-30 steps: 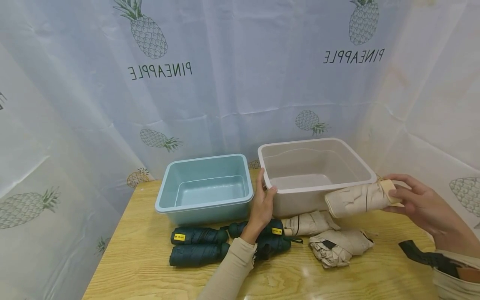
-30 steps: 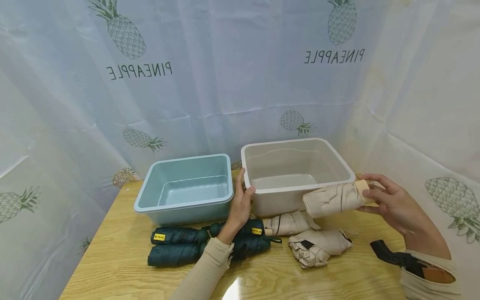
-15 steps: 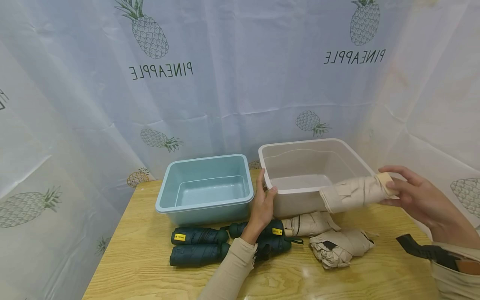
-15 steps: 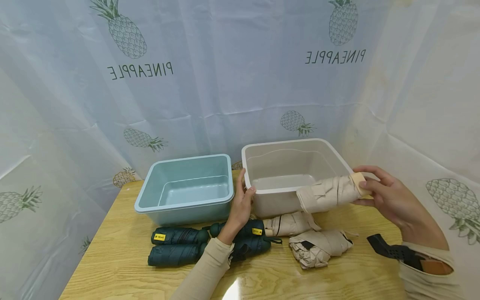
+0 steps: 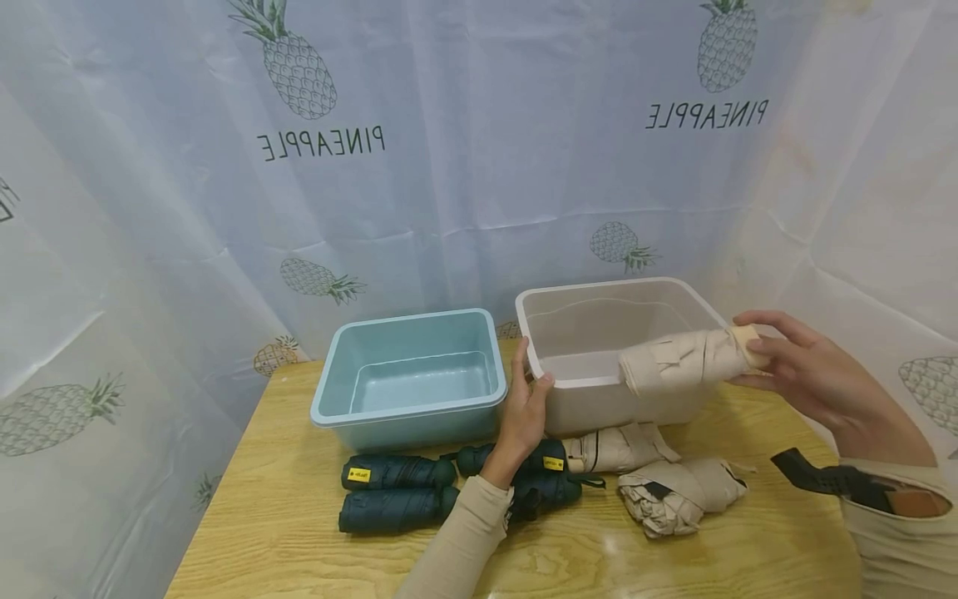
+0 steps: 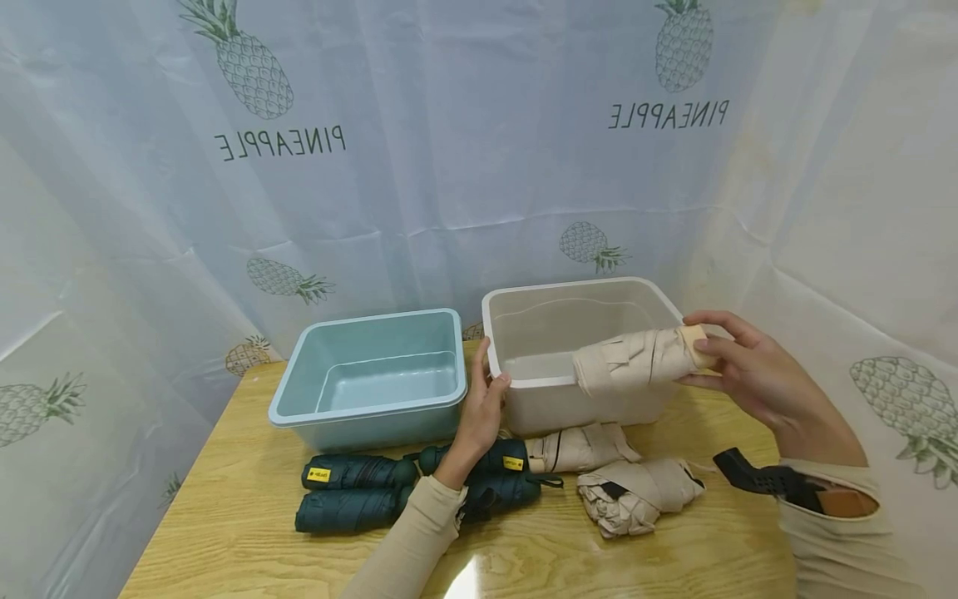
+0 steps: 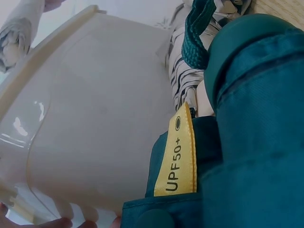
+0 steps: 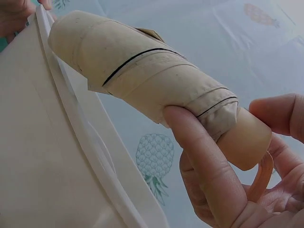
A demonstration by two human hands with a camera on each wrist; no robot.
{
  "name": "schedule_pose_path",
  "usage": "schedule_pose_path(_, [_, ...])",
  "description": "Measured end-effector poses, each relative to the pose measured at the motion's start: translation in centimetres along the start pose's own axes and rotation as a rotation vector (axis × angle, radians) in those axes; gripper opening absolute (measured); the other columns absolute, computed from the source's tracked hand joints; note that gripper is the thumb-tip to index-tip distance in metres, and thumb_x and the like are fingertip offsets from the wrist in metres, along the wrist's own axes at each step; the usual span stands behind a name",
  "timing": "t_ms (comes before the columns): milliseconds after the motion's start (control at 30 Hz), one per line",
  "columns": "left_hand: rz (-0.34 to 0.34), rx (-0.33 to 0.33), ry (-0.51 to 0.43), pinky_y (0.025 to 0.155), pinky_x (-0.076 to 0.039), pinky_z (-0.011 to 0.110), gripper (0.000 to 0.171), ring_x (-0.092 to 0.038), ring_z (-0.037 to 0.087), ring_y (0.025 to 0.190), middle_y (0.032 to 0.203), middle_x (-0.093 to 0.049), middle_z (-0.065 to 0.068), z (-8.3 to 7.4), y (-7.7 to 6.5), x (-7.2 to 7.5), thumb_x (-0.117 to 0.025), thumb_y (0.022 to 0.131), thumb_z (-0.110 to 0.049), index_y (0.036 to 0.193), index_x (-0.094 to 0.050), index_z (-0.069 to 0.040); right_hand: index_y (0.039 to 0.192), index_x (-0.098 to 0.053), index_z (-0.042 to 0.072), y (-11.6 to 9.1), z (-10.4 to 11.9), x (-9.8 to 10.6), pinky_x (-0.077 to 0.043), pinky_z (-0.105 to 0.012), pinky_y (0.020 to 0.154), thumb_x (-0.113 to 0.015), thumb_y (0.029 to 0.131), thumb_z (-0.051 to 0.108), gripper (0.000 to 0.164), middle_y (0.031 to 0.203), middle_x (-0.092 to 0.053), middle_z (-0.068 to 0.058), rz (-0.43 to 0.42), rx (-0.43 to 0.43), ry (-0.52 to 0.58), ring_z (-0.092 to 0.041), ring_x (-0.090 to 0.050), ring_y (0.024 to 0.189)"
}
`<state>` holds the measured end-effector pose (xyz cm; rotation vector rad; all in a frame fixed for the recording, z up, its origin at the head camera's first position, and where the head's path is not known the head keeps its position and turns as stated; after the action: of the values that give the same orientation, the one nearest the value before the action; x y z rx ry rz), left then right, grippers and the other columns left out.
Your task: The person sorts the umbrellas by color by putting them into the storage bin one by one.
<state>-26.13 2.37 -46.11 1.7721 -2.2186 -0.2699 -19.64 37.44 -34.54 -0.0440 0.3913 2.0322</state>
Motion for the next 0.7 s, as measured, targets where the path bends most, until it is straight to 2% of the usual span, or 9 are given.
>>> schedule_pose_path(67, [-0.005,0.0,0.006,0.102,-0.047,0.057,0.069,-0.056,0.036,0.134,0.158,-0.039,0.018,0.2,0.1,0.0,-0.044,0.106,-0.032,0.165,-0.009,-0.031,0.144,-0.051,0.01,0.5,0.0,-0.2,-0.058,-0.038,0.093,-0.021,0.108,-0.008,0.05,0.128,-0.061,-0.007,0.007,0.002,0.023,-0.018,-0.068,0.113])
schedule_pose_path(200, [-0.019,-0.004,0.006,0.101,-0.048,0.055,0.069,-0.058,0.033,0.132,0.157,-0.041,0.014,0.2,0.2,0.3,-0.046,0.105,-0.036,0.165,-0.011,-0.035,0.143,-0.05,0.01,1.6,-0.1,-0.6,-0.058,-0.038,0.092,-0.024,0.109,-0.006,0.046,0.127,-0.059,-0.008,-0.003,-0.011,0.026,-0.02,-0.069,0.112])
schedule_pose_path(300, [-0.024,-0.01,0.0,0.1,-0.048,0.055,0.069,-0.059,0.033,0.131,0.157,-0.041,0.014,0.3,0.2,0.4,-0.046,0.105,-0.038,0.164,-0.012,-0.035,0.14,-0.051,0.013,2.4,-0.3,-0.8,-0.059,-0.036,0.09,-0.028,0.109,-0.004,0.042,0.125,-0.057,-0.007,-0.048,-0.035,-0.015,-0.018,-0.07,0.108])
schedule_pose_path(533, [-0.018,-0.01,0.012,0.1,-0.049,0.055,0.069,-0.059,0.034,0.131,0.155,-0.043,0.014,0.5,0.2,0.2,-0.046,0.105,-0.039,0.164,-0.012,-0.034,0.135,-0.055,0.016,3.7,-0.3,-0.8,-0.059,-0.034,0.089,-0.035,0.109,0.0,0.037,0.124,-0.055,-0.005,-0.163,-0.096,-0.008,-0.017,-0.069,0.105])
schedule_pose_path(700, [-0.014,0.003,0.002,0.101,-0.048,0.057,0.069,-0.058,0.034,0.132,0.155,-0.043,0.014,0.4,0.1,0.0,-0.046,0.105,-0.039,0.164,-0.012,-0.036,0.134,-0.052,0.019,4.9,-0.2,-0.5,-0.059,-0.032,0.089,-0.039,0.109,0.003,0.033,0.129,-0.044,-0.006,-0.234,-0.153,-0.038,-0.014,-0.067,0.108])
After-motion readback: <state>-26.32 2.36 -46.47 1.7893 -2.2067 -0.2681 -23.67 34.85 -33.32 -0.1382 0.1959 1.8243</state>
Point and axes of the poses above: each hand's wrist, its own y-axis towards the middle knuckle, its own x-axis out of the back of the hand, z = x × y, the point moved 2 cm from there along y, towards the middle knuckle
